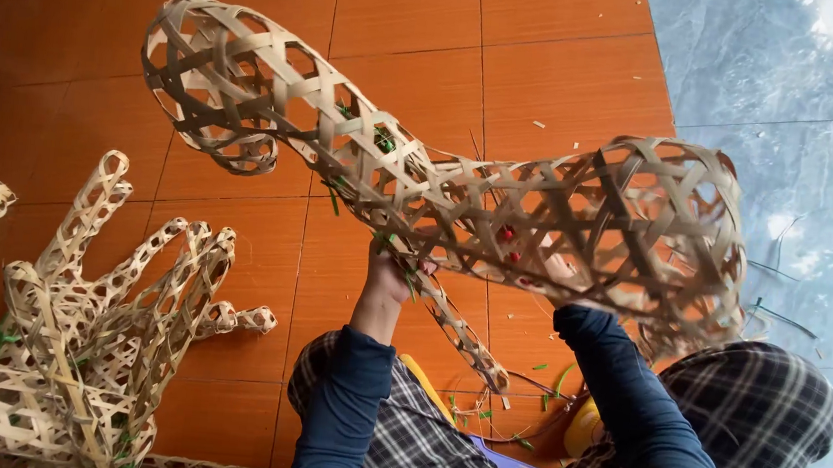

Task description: Weaving bamboo strips and securing them with plastic ties to assemble a giraffe sculpture.

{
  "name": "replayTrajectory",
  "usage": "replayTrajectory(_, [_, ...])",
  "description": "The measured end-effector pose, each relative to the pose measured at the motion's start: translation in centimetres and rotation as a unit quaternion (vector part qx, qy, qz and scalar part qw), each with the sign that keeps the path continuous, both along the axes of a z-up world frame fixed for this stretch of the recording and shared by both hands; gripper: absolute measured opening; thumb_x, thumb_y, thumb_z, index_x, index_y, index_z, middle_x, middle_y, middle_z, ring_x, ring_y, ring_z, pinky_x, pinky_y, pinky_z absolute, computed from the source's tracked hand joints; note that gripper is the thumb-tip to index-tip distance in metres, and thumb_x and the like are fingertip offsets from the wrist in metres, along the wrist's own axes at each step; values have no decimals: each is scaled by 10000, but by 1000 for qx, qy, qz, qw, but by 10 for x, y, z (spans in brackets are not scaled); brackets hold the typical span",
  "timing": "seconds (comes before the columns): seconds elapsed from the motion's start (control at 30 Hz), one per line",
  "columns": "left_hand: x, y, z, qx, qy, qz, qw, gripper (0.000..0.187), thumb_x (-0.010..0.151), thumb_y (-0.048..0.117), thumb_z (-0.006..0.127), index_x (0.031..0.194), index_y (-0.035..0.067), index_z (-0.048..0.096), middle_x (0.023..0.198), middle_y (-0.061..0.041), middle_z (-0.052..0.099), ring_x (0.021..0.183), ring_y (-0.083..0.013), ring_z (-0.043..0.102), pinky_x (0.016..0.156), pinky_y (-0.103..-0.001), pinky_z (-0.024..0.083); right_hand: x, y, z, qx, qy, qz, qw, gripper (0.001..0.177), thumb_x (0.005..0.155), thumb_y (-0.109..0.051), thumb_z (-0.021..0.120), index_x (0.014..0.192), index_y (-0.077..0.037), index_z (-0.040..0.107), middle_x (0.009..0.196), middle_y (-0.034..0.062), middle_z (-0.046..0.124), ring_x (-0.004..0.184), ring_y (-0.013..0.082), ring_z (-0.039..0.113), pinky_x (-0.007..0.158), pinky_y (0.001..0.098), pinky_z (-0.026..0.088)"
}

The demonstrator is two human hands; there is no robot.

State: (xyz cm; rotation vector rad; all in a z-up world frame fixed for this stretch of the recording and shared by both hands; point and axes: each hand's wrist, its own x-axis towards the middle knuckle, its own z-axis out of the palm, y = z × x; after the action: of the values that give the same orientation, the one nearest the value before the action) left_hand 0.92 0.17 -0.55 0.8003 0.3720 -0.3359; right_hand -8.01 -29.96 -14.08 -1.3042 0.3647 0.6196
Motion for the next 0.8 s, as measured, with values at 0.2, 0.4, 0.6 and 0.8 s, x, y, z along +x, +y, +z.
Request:
replayTrajectory(0.2, [3,2,-3,59,-38,40,997,237,980,352,679,1031,122,668,816,-150,723,587,-410,693,499,-514,570,-57,52,-80,-368,-204,48,906,428,1041,-471,689,1296,-158,546,1072,122,647,978,348,751,862,481,643])
replayTrajectory(0.4, [-34,-32,36,136,-22,27,990,248,1072,447,649,1115,205,680,973,-1,781,788,-271,783,634,-365,610,-153,67,-295,-501,19,235,833,635,920,-598,747,1342,-223,456,1352,117,594,1284,413,695,1020,643,587])
replayTrajectory(0.6, [-34,-51,9,296,-36,-97,949,368,956,473,723,1163,170,698,1173,-76,593,1009,-281,615,908,-469,442,-83,15,-217,-524,-45,122,842,569,976,-650,713,1037,-95,821,933,217,818,966,438,818,814,565,668])
replayTrajectory(0.8, [-36,-27,-17,355,-35,-94,929,404,1084,553,563,1219,180,639,1341,-78,514,1330,-317,477,1176,-618,285,-30,7,-223,-142,-128,-254,948,1003,754,-36,1004,1609,-27,480,1529,237,621,1453,413,555,1286,566,385])
